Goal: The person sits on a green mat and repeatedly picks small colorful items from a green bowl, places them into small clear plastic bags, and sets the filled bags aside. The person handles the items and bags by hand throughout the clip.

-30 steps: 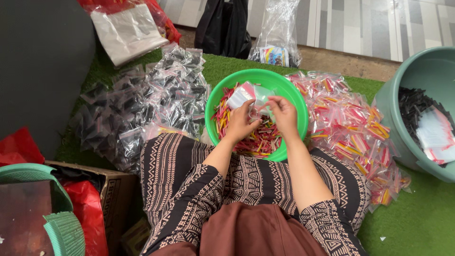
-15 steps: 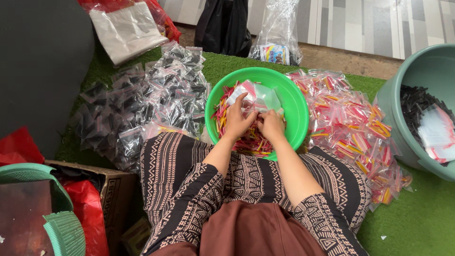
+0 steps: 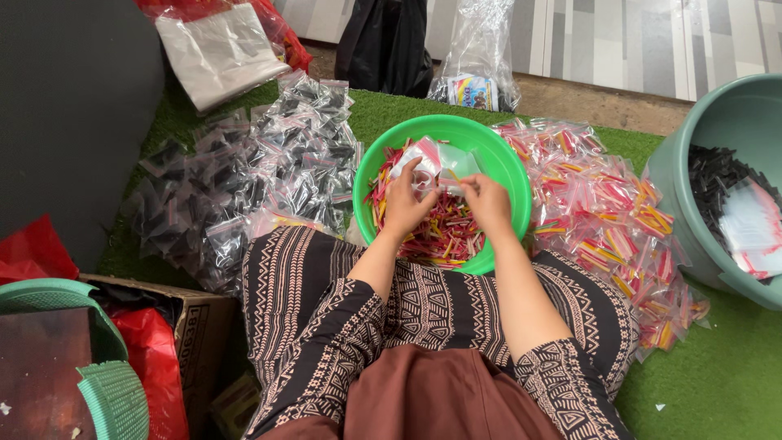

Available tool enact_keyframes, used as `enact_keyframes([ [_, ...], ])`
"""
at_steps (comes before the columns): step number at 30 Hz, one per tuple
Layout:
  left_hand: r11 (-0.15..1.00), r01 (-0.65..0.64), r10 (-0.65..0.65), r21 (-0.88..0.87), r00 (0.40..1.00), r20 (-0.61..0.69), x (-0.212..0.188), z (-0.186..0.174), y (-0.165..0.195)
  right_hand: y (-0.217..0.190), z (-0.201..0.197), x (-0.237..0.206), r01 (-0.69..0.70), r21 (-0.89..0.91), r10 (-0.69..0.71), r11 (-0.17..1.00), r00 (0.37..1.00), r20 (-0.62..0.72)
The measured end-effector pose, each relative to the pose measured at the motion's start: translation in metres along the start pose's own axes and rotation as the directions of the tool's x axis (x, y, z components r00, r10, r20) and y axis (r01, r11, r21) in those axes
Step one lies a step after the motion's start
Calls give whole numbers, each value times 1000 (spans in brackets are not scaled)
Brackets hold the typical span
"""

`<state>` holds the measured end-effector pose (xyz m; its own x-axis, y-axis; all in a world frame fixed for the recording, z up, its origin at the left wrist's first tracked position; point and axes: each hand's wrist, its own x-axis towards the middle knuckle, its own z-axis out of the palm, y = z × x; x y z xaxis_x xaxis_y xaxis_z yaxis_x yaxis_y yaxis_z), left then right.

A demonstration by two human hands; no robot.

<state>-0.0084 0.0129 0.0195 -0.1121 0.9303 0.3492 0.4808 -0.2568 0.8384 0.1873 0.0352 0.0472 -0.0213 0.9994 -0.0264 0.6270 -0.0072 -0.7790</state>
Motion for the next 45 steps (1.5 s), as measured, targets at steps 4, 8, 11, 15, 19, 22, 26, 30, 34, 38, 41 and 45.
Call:
enact_keyframes([
  [4,995,-63,59,71,997,53,-2,1,3,-31,-18,-9,480,-214,-515,851,843,-156],
  [8,987,-139,133,83,989,71,-5,1,4,-51,-14,-20,555,-258,-578,791,815,-19],
  [11,992,-110,107,53,993,57,-4,1,3,-48,-6,-22,583,-175,-599,793,800,-47],
  [15,998,-50,50,23,998,24,-1,4,1,-25,2,-16,432,-199,-448,879,894,-36],
  [19,996,-85,87,27,994,-59,0,6,0,-4,13,-13,261,-291,-176,920,941,289],
  [22,998,-58,59,19,997,-48,0,5,0,2,26,-17,208,-410,13,888,880,474],
  [26,999,-41,42,16,999,-34,-1,4,1,6,40,-23,211,-390,-15,896,893,450],
  [30,997,-78,79,30,996,-52,0,4,2,17,35,-12,163,-273,-34,948,906,422],
  [34,998,-56,57,22,997,-47,-1,3,1,26,14,3,177,-81,-139,981,926,350],
  [38,998,-52,53,31,998,-42,0,4,0,20,12,0,122,-172,-61,978,944,324],
  [41,997,-62,63,35,998,-31,-1,5,-1,13,27,-11,188,-228,-91,955,922,375],
  [45,997,-71,72,24,997,-29,-1,4,-2,16,38,-9,150,-191,-66,970,919,389],
])
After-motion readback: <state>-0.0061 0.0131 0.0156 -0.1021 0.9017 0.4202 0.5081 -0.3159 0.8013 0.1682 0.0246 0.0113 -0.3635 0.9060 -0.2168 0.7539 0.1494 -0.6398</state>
